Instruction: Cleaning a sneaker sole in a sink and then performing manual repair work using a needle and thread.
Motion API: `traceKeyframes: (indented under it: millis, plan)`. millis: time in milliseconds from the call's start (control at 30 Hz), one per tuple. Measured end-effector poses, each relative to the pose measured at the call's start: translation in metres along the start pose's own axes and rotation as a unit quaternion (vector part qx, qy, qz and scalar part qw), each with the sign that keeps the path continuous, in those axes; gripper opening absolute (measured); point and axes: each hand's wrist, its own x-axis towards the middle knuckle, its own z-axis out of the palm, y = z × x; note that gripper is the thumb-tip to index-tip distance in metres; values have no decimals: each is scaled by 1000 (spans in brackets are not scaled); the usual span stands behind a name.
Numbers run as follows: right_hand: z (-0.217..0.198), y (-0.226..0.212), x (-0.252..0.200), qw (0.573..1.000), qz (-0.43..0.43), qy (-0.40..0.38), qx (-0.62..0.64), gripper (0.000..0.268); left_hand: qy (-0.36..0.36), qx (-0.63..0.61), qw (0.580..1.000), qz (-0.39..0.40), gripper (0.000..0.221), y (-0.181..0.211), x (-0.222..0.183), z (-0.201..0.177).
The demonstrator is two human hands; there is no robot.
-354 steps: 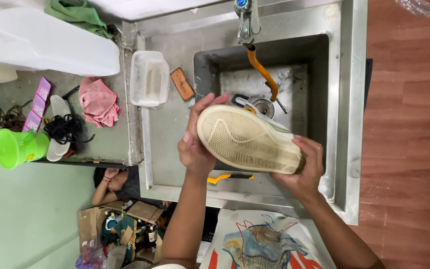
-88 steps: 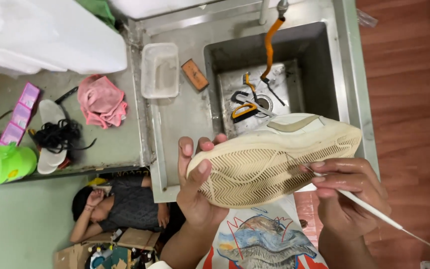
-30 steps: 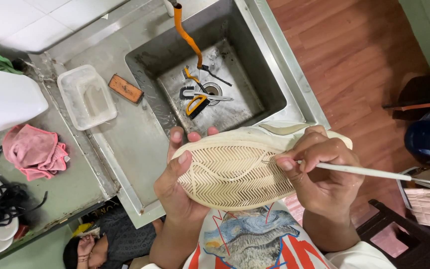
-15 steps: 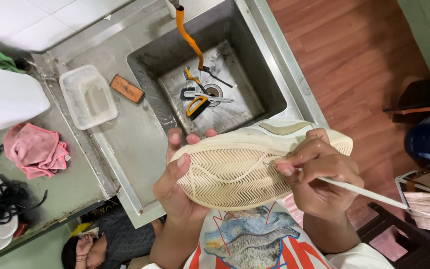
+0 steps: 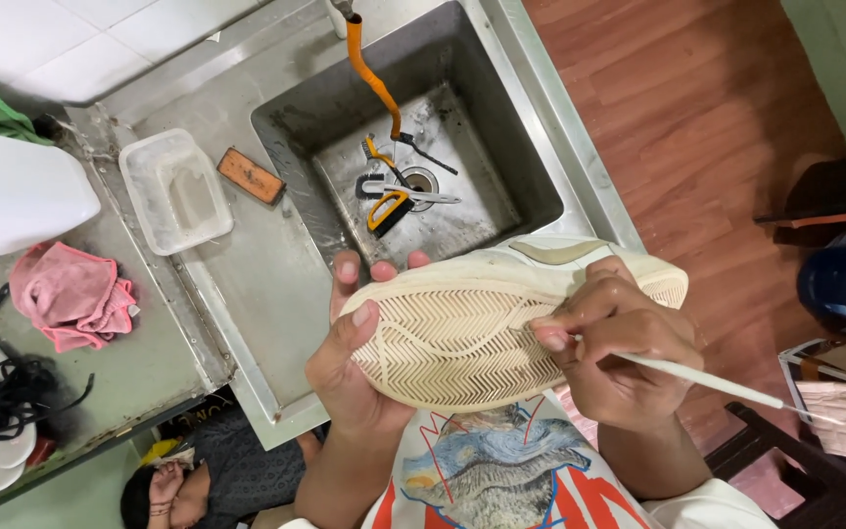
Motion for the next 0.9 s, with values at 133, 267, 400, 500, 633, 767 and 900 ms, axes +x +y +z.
traceKeyframes:
  millis: [133,267,400,500,633,767,900]
  plan:
    - [-2,9,-9,996,55,61,22,35,2,-3,1000,-3,36,-2,-3,1]
    - [-6,19,-15,999,-5,13,35,32,11,-2,1000,0,37,-2,-1,2]
    - [-8,25,-16,999,-5,18,41,30,6,6,1000,2,37,-3,1,1]
    - [-6,16,-13,999,-8,1,39,31,6,4,1000,-3,37,-1,0,-2]
    - [-3,14,-6,999,12,22,30,33,8,-4,1000,-1,37,-2,1,-3]
    - [0,10,-3,1000,16,7,6,33,7,-2,1000,-1,36,-2,2,-7]
    - [-2,22,-12,999,-23,4,36,32,16,-6,1000,3,35,-3,3,-10]
